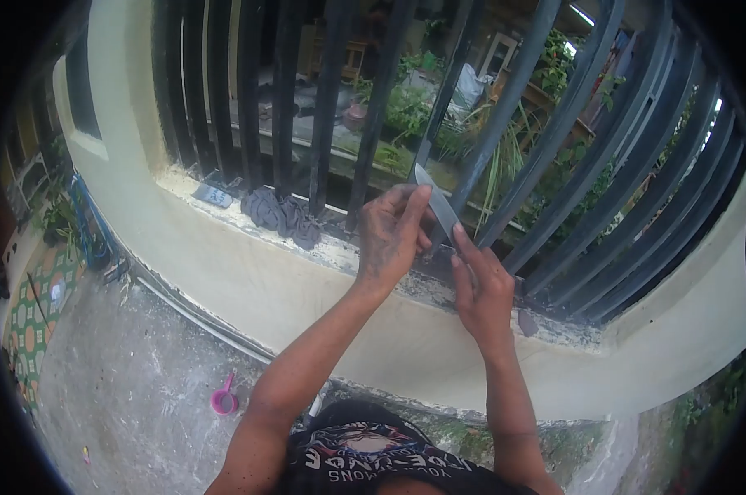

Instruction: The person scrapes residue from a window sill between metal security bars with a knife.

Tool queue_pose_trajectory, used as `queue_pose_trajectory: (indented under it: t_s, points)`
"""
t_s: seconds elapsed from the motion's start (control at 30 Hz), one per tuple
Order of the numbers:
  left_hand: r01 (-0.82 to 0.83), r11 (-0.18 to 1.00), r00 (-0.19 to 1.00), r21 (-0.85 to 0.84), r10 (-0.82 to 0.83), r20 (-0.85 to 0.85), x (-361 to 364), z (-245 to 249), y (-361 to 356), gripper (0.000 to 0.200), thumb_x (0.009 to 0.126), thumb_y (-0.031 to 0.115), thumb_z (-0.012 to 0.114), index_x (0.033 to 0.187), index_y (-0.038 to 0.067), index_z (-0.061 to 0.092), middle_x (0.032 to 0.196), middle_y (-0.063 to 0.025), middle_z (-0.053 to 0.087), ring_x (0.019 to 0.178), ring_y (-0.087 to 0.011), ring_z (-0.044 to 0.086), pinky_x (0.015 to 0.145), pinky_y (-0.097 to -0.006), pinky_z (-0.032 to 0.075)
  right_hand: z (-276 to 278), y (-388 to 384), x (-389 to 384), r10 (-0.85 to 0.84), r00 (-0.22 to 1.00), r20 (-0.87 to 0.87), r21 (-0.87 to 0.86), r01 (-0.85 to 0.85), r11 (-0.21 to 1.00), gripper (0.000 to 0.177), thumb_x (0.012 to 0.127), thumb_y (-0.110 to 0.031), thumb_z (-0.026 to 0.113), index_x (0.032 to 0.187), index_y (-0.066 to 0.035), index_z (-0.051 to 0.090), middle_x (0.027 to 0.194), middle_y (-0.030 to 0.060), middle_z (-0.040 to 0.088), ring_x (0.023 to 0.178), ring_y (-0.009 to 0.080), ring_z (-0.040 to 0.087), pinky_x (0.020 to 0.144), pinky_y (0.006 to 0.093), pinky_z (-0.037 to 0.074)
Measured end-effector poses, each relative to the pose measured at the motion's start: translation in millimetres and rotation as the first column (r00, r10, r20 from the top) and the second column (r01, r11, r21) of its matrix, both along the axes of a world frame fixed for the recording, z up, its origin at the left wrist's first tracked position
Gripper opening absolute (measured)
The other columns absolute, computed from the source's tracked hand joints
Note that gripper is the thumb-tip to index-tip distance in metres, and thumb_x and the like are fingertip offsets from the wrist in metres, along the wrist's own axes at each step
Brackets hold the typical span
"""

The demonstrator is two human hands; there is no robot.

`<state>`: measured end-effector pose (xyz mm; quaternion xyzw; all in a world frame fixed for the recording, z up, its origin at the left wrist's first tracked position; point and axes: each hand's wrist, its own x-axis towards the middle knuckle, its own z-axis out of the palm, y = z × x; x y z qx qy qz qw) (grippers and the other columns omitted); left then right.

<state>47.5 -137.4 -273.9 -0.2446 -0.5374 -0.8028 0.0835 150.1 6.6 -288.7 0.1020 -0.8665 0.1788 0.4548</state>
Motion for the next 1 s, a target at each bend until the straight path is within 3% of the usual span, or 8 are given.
queue_pose_trajectory:
  t_s: [0.07,0.2,0.27,0.37,0.6,0.73,0.93,1.0]
  points:
    - [0.033,0.999,0.998,-0.02,-0.032,0.051,3.0,-3.6,-2.9,0.043,0.1,0.041,0.069,0.107,-0.001,0.072,0.078,-0.0053,0.071,0.051,-0.0069,0.062,0.044,-0.0202,0.046,-10.8,-2.7,2.0,-0.017,1.0,-0.018,0.013,0.017,1.0,0.055,0.094,-0.007,0.071,0.144,-0.028,0.063,0.077,0.0082,0.059,0.059,0.0231,0.057,0.057,0.0402,0.05]
    - [0.022,1.0,0.999,0.009,-0.022,-0.042,-2.3,19.5,-1.6,0.044,0.101,0.041,0.069,0.108,-0.002,0.072,0.078,-0.0047,0.071,0.052,-0.0071,0.062,0.044,-0.021,0.047,12.4,-6.4,0.7,-0.083,0.997,-0.01,0.001,0.083,0.997,0.054,0.093,-0.008,0.072,0.143,-0.027,0.063,0.078,0.0089,0.06,0.063,0.023,0.063,0.059,0.0404,0.052]
    - [0.019,0.999,0.998,0.028,-0.017,-0.053,-2.8,16.1,-1.4,0.044,0.101,0.041,0.069,0.107,-0.002,0.072,0.078,-0.0047,0.071,0.052,-0.0071,0.063,0.044,-0.0209,0.047,12.4,-8.1,1.4,-0.074,0.997,-0.002,-0.006,0.074,0.997,0.054,0.093,-0.008,0.072,0.143,-0.026,0.064,0.078,0.0091,0.06,0.064,0.0233,0.064,0.06,0.0401,0.053]
    - [0.06,0.997,0.996,-0.05,-0.057,0.066,3.4,-3.8,-6.3,0.045,0.1,0.043,0.07,0.107,-0.002,0.072,0.078,-0.0054,0.071,0.052,-0.0074,0.063,0.043,-0.021,0.047,-13.5,-10.9,3.2,-0.02,0.998,-0.051,-0.005,0.02,1.0,0.055,0.093,-0.004,0.071,0.143,-0.025,0.063,0.077,0.0089,0.058,0.062,0.0239,0.06,0.059,0.0393,0.051]
    - [0.057,0.998,0.998,0.003,-0.057,0.005,-0.5,18.4,-3.6,0.043,0.101,0.04,0.069,0.108,-0.002,0.071,0.081,-0.0059,0.07,0.052,-0.0083,0.063,0.045,-0.0207,0.047,9.6,-9.3,-1.0,-0.051,0.999,-0.012,-0.035,0.051,0.998,0.054,0.092,-0.004,0.072,0.142,-0.024,0.065,0.077,0.0098,0.059,0.063,0.0244,0.061,0.06,0.0392,0.052]
    - [0.05,0.997,0.995,-0.054,-0.044,0.095,7.3,-17.2,-7.2,0.043,0.101,0.041,0.068,0.104,-0.001,0.073,0.075,-0.0039,0.069,0.051,-0.0073,0.061,0.045,-0.0212,0.046,-27.7,-9.4,6.2,-0.021,0.999,-0.025,-0.01,0.021,1.0,0.053,0.092,-0.005,0.073,0.14,-0.024,0.066,0.079,0.0098,0.062,0.064,0.0243,0.063,0.06,0.0408,0.052]
    - [0.002,1.0,1.0,0.009,-0.002,0.021,2.5,3.1,-0.8,0.043,0.103,0.042,0.066,0.106,-0.001,0.071,0.079,-0.0053,0.072,0.052,-0.0067,0.062,0.044,-0.0197,0.046,1.6,1.7,-0.3,-0.062,0.998,0.013,0.026,0.062,0.998,0.056,0.09,-0.009,0.075,0.142,-0.026,0.064,0.079,0.0088,0.059,0.062,0.0255,0.063,0.057,0.0401,0.052]
    - [0.021,1.0,0.996,-0.007,-0.02,0.09,8.4,-13.2,-3.5,0.042,0.103,0.04,0.066,0.105,-0.001,0.071,0.079,-0.0049,0.071,0.051,-0.0066,0.061,0.043,-0.0203,0.046,-10.2,3.0,2.3,-0.012,1.0,0.015,0.059,0.012,0.998,0.056,0.09,-0.009,0.075,0.142,-0.028,0.064,0.078,0.0083,0.058,0.061,0.0255,0.063,0.056,0.0401,0.052]
